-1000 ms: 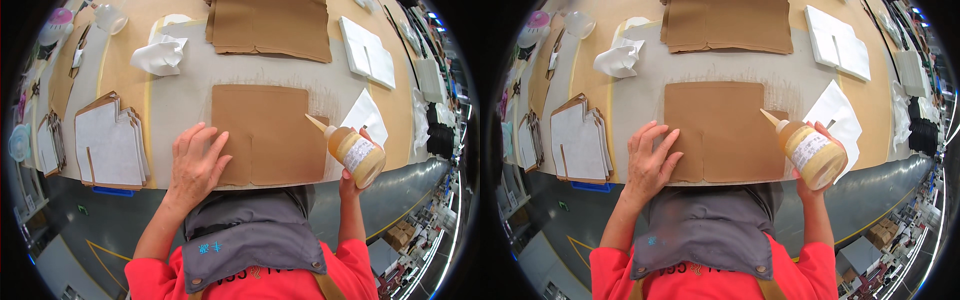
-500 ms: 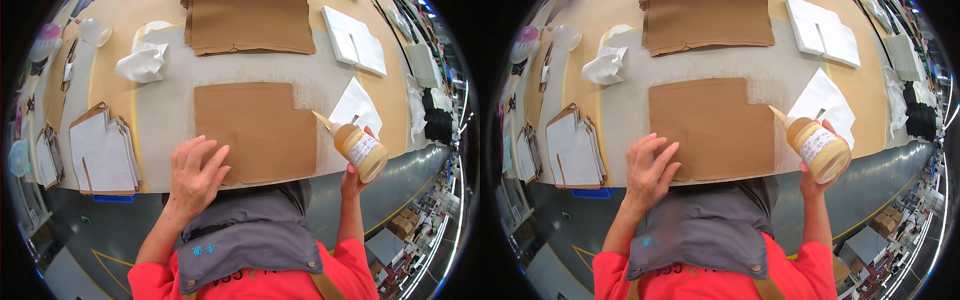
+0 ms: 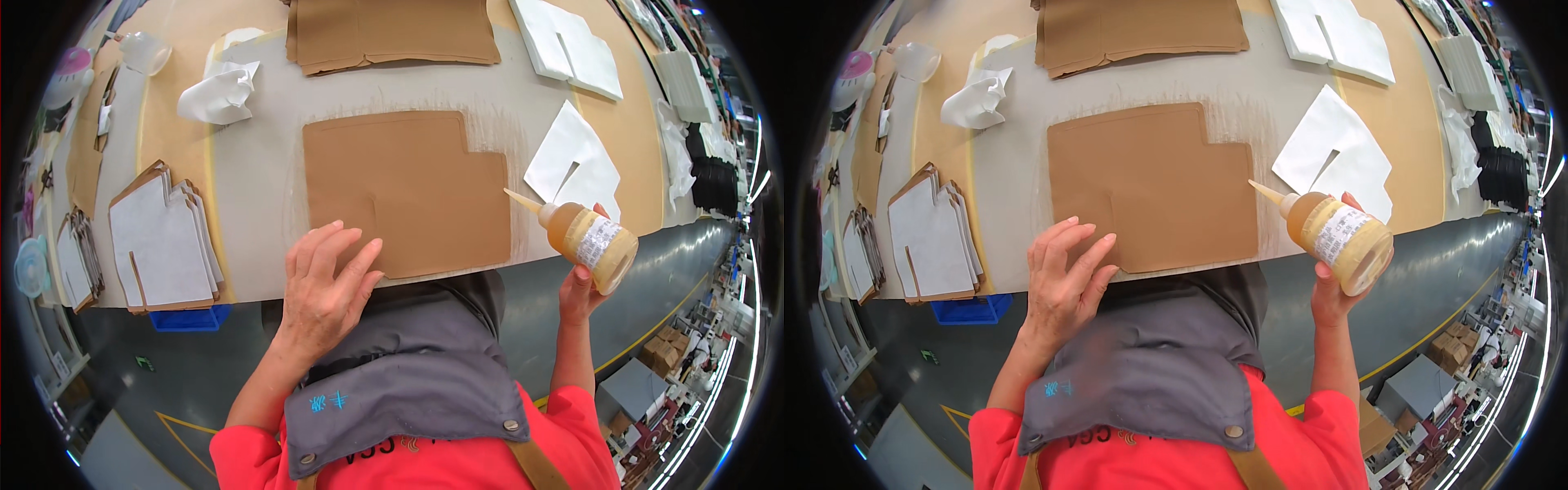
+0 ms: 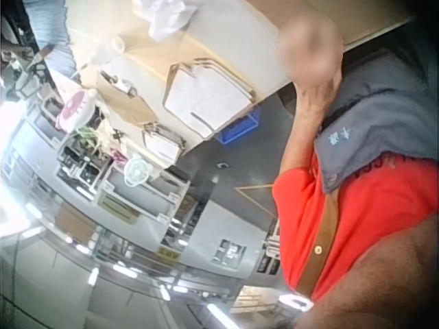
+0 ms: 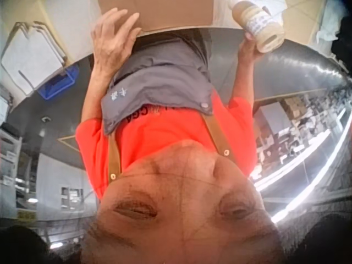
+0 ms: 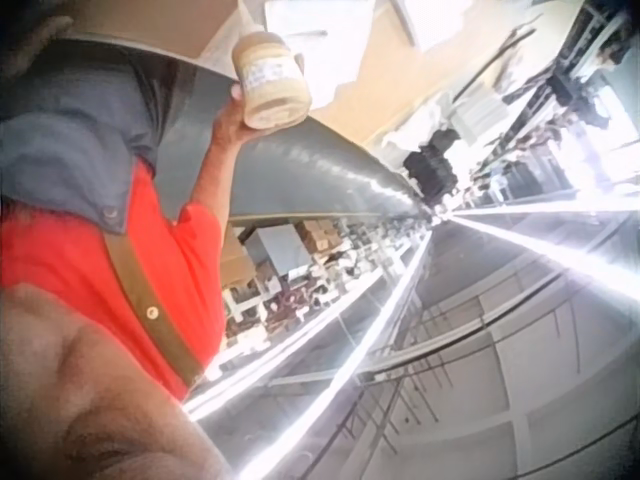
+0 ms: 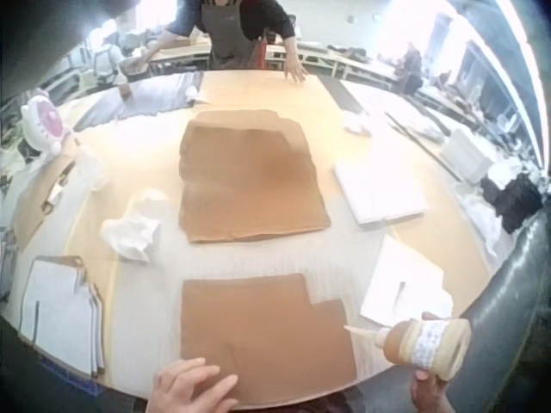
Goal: The person applies glue from a bottle onto brown cardboard pieces and then places white paper inserts on top, pressing them down to adhere. The process is repeated for multiple units on a workbench.
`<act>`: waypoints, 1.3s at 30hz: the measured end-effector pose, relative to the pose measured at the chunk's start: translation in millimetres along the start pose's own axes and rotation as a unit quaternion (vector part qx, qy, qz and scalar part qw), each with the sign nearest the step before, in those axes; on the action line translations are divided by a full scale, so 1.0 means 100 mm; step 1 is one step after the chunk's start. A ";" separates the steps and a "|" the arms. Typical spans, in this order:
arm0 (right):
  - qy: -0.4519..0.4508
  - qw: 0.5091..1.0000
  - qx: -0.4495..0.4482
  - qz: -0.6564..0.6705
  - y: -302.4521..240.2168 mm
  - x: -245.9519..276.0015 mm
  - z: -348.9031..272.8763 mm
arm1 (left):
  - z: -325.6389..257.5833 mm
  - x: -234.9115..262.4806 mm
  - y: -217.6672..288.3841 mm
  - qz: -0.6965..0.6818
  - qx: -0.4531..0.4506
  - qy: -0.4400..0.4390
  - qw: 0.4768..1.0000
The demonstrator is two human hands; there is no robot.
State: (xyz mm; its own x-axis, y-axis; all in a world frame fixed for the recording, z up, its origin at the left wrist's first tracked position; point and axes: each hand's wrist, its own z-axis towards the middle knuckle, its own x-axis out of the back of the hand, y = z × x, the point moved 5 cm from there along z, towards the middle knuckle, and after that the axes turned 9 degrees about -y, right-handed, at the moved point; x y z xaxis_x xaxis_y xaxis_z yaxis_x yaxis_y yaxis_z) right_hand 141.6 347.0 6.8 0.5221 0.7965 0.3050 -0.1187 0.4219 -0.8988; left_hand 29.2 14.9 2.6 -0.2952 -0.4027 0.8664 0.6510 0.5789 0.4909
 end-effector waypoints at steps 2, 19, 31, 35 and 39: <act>-0.001 1.000 -0.004 0.001 -0.02 0.04 -0.07 | -0.02 -0.01 0.03 -0.003 -0.005 0.000 1.000; 0.047 0.998 -0.037 0.017 -0.08 0.32 -0.72 | -0.16 -0.11 0.22 -0.004 -0.032 -0.006 0.999; 0.121 0.977 -0.115 0.130 0.03 0.20 -0.94 | -0.19 -0.11 0.27 -0.016 -0.042 -0.007 0.999; 0.117 0.972 -0.131 0.155 0.06 0.06 -0.97 | -0.23 -0.10 0.26 -0.031 -0.054 0.006 0.998; 0.094 0.971 -0.127 0.177 -0.02 -0.14 -0.91 | -0.31 -0.06 0.26 -0.047 -0.056 0.015 0.997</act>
State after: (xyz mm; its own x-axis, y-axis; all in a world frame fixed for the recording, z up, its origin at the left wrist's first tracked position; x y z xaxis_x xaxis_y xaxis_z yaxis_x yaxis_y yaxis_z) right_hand 211.2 295.5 -24.8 0.6347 0.7686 -0.0793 -0.1194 -0.0038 -0.9928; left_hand 69.8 10.5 7.1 -0.3390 -0.4728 0.8134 0.6956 0.4561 0.5550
